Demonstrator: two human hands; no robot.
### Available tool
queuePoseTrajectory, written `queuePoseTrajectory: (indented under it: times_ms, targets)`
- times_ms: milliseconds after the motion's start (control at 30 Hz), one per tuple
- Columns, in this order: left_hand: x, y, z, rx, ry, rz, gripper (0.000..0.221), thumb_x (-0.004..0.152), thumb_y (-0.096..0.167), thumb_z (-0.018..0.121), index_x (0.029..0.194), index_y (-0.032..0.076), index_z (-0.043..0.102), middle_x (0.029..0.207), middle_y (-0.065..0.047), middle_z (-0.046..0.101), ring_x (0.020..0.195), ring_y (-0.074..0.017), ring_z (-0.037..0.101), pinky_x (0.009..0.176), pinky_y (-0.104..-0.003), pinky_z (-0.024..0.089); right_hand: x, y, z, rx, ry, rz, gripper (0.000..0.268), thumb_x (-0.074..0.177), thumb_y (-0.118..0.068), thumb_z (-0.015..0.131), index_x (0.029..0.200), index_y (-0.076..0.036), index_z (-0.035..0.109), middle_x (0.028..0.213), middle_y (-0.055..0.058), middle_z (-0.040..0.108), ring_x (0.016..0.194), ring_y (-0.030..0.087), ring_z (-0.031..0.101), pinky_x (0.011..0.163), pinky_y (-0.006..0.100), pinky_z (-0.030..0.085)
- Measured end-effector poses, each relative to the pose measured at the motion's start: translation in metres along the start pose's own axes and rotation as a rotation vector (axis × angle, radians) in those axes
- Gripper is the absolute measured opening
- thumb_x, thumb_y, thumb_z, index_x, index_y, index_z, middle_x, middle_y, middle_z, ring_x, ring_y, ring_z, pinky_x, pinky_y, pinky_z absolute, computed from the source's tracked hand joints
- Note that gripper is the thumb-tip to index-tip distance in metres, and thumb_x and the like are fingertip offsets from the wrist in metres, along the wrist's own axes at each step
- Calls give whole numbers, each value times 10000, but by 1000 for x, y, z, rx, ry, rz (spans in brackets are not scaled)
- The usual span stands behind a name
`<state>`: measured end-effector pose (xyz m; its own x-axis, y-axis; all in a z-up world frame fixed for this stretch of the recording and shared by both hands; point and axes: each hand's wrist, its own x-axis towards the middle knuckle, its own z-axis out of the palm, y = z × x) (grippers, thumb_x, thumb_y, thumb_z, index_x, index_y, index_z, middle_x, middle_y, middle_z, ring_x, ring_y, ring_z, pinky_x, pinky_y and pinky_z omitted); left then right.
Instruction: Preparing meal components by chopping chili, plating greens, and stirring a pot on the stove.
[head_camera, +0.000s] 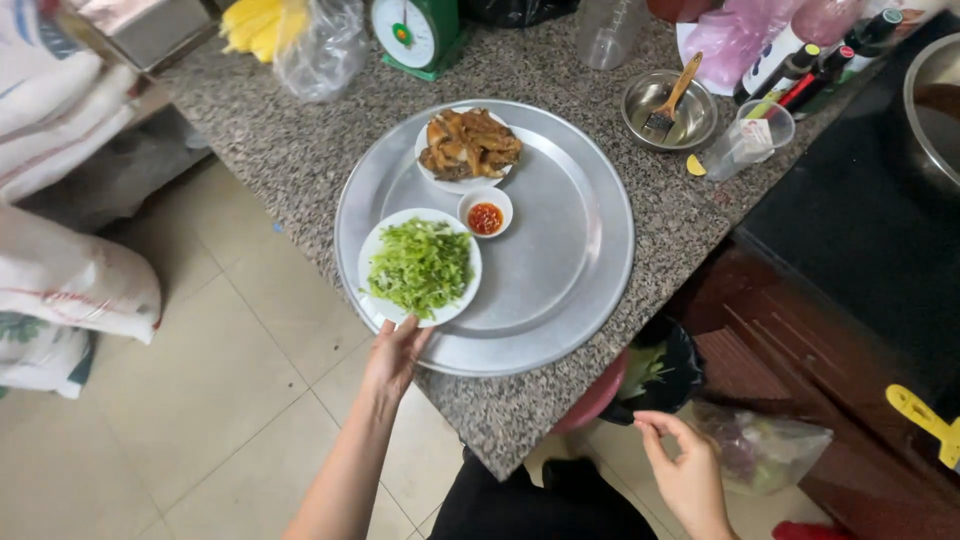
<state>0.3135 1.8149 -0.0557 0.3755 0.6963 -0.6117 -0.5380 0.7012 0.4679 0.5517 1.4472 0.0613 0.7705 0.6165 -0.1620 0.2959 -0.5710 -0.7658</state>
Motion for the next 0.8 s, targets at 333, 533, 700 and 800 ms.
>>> queuePoseTrajectory:
  times_ms: [333,533,700,800]
  targets:
    - [55,-8,17,-161,193,-11,295,988,-75,604,1260,4,520,1330,-128,592,1219,-287,663,920,-395,663,25,-8,-7,-93,15,205,213,970,-126,675,1084,-101,853,1074,10,873,1040,137,756,950,293,568]
    - [61,-14,32,-237,256,-2,435,987,-81,574,1405,15,501,1428,-159,599,1275,-319,645,972,-430,642,41,-14,-7,-77,-2,214,232,972,-93,656,1108,-82,843,1081,53,877,1063,151,796,959,299,611]
    - [58,-11,52,-225,289,13,642,983,-87,544,1567,164,459,1554,-100,551,1362,-308,594,1051,-431,597,50,-10,0,-96,-39,176,223,959,-96,661,1080,-96,848,1066,50,880,1064,152,798,976,302,589]
    - [65,-14,55,-258,284,8,519,1003,-101,501,1510,10,480,1492,-162,583,1339,-326,599,1099,-465,566,52,-9,2,-122,-38,178,230,970,-131,657,1101,-112,845,1078,34,871,1069,151,785,964,304,581]
